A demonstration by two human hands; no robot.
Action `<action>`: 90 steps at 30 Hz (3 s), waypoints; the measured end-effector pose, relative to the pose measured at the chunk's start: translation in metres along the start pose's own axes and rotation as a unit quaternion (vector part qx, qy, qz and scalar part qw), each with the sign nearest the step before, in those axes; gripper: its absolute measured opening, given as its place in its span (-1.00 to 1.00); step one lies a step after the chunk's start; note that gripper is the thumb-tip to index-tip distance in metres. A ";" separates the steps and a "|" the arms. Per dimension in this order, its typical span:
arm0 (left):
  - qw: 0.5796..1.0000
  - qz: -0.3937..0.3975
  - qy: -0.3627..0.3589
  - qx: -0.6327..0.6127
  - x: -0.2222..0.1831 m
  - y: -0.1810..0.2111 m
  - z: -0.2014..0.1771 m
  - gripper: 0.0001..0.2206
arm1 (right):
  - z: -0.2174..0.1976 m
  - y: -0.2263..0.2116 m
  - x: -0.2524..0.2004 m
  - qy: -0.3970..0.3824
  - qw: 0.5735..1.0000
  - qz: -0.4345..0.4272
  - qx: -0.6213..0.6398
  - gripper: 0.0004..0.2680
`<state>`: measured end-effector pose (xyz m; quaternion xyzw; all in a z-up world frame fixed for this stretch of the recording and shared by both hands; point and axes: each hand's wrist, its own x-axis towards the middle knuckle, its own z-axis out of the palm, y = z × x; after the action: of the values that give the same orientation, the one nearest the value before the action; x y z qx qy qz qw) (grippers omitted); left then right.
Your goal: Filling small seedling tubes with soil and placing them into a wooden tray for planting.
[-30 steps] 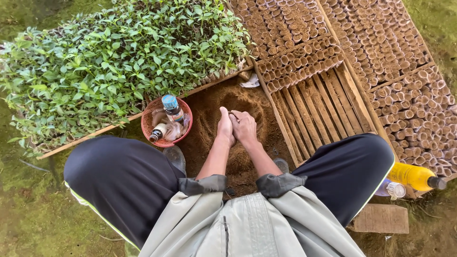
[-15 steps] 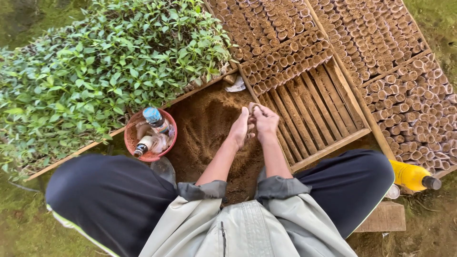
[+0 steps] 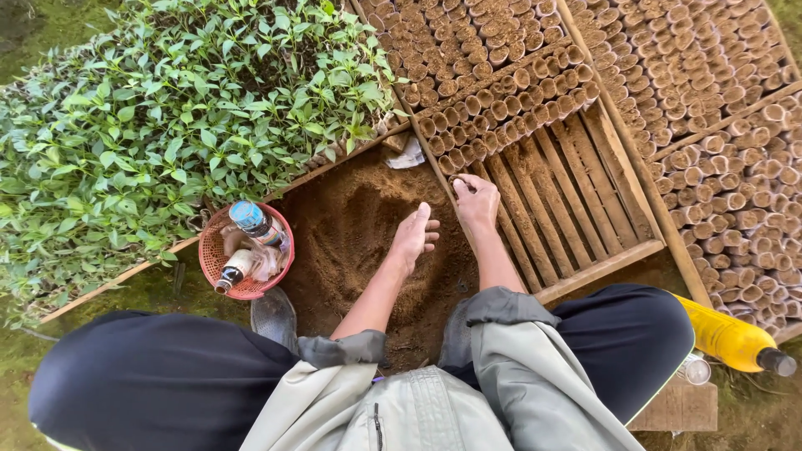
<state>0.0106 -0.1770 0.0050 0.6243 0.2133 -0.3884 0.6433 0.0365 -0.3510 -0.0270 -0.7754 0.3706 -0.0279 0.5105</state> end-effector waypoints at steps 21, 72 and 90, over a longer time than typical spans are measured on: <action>0.994 0.032 0.104 0.013 -0.009 -0.018 -0.026 -0.61 | -0.021 -0.048 -0.045 0.059 0.995 -0.046 -0.060 -0.77; 0.920 0.094 0.116 -0.362 -0.045 -0.010 -0.109 -0.80 | 0.048 -0.110 -0.158 -0.232 0.958 -0.163 0.043 -0.98; 0.923 0.133 0.157 -0.325 -0.069 -0.019 -0.132 -0.73 | 0.044 -0.103 -0.203 -0.232 0.952 -0.197 0.020 -0.92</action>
<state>-0.0184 -0.0316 0.0282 0.4565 0.3408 -0.1054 0.8150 -0.0354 -0.1737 0.1037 -0.8077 0.0807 0.0452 0.5824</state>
